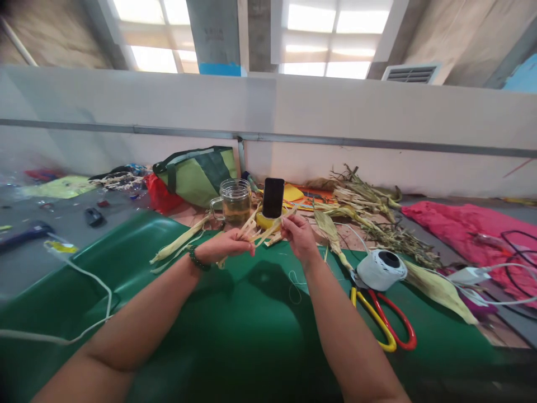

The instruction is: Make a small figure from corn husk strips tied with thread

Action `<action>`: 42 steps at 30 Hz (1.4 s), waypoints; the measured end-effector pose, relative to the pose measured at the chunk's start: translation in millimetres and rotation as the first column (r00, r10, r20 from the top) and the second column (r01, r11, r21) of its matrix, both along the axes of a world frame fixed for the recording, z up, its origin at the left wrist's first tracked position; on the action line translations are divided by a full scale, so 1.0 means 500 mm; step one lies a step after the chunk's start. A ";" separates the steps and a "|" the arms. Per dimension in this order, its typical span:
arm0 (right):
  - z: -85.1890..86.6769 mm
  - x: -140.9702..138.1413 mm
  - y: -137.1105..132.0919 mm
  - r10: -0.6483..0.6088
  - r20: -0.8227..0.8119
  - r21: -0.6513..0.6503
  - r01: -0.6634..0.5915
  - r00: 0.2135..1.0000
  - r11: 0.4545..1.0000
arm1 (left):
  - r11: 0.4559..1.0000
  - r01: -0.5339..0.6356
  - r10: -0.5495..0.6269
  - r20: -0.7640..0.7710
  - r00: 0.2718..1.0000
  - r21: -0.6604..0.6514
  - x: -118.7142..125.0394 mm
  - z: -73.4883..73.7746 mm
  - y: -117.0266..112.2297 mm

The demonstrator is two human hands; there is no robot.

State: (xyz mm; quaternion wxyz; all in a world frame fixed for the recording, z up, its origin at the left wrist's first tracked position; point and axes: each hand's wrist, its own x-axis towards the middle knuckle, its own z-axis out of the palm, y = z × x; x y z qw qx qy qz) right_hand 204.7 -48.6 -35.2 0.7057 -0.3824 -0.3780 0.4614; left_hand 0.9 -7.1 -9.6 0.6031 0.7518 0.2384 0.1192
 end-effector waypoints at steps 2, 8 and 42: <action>0.001 0.004 0.002 -0.044 -0.005 -0.004 0.044 0.999 0.999 | 0.992 -0.088 0.090 0.019 0.996 -0.087 -0.007 0.003 0.007; -0.004 0.044 0.009 -0.201 0.306 -0.080 0.236 0.931 0.969 | 0.835 -0.450 0.461 0.041 0.886 0.316 -0.026 -0.003 0.055; -0.039 -0.058 0.002 0.110 0.619 -0.067 -0.087 0.777 0.994 | 0.817 -0.432 0.526 0.190 0.829 -0.381 0.005 -0.022 0.038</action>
